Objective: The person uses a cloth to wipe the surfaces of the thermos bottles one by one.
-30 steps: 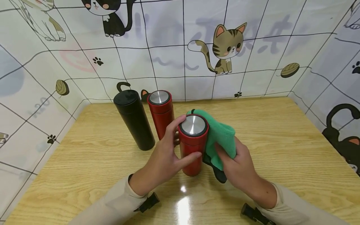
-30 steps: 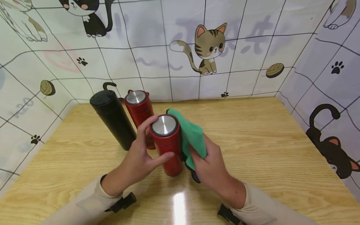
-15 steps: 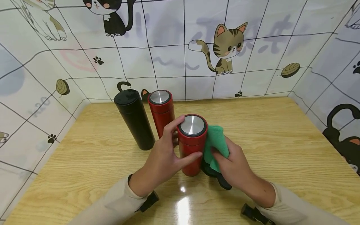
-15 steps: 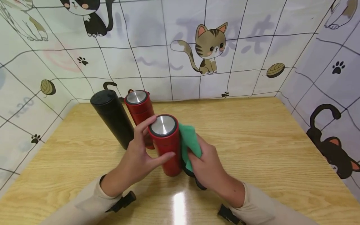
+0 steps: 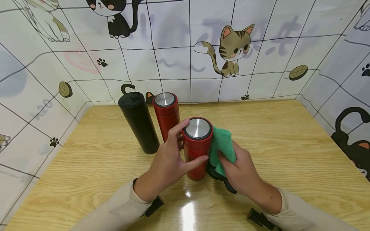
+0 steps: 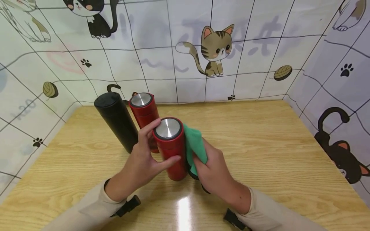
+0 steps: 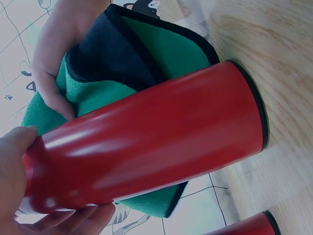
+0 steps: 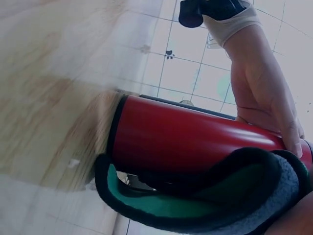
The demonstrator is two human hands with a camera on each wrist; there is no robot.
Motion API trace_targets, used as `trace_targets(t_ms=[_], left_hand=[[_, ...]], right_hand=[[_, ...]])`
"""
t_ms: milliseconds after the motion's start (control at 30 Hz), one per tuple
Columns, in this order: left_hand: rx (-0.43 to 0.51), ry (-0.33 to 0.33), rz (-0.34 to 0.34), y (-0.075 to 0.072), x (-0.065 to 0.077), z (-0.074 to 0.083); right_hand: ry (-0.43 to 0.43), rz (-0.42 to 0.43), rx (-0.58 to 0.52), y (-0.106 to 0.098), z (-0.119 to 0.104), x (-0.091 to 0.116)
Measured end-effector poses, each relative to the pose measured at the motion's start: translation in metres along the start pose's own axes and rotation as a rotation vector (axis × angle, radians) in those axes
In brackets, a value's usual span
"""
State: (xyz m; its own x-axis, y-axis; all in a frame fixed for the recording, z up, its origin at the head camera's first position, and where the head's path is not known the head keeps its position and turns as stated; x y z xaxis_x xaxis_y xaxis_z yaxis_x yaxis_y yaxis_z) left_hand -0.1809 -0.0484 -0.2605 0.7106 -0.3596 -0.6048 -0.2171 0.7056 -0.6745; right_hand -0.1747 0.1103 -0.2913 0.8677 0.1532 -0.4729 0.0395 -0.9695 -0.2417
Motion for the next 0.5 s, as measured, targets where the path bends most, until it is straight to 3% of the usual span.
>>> trace_targets(t_ms=[233,500], left_hand=[[-0.019,0.028,0.021,-0.001,0.0,0.002],[-0.025,0.041,0.034,-0.004,-0.001,0.002]], right_hand=[[-0.079,0.029,-0.084,-0.004,-0.011,0.001],[0.006,0.0,-0.088,0.001,-0.001,0.0]])
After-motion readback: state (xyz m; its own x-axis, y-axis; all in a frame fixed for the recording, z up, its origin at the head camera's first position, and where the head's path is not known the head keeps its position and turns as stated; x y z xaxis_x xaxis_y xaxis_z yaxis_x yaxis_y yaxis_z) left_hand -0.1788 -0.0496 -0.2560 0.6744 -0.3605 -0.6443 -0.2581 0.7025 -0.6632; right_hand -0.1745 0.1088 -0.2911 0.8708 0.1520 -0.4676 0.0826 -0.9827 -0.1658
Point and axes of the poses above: each hand's wrist, its own x-axis away from the middle knuckle, its own y-axis out of the palm, z = x × y, the point moved 10 cm from there along -x, towards the middle knuckle, and after that the axes turned 10 degrees about -x, right-handed, at the moved point
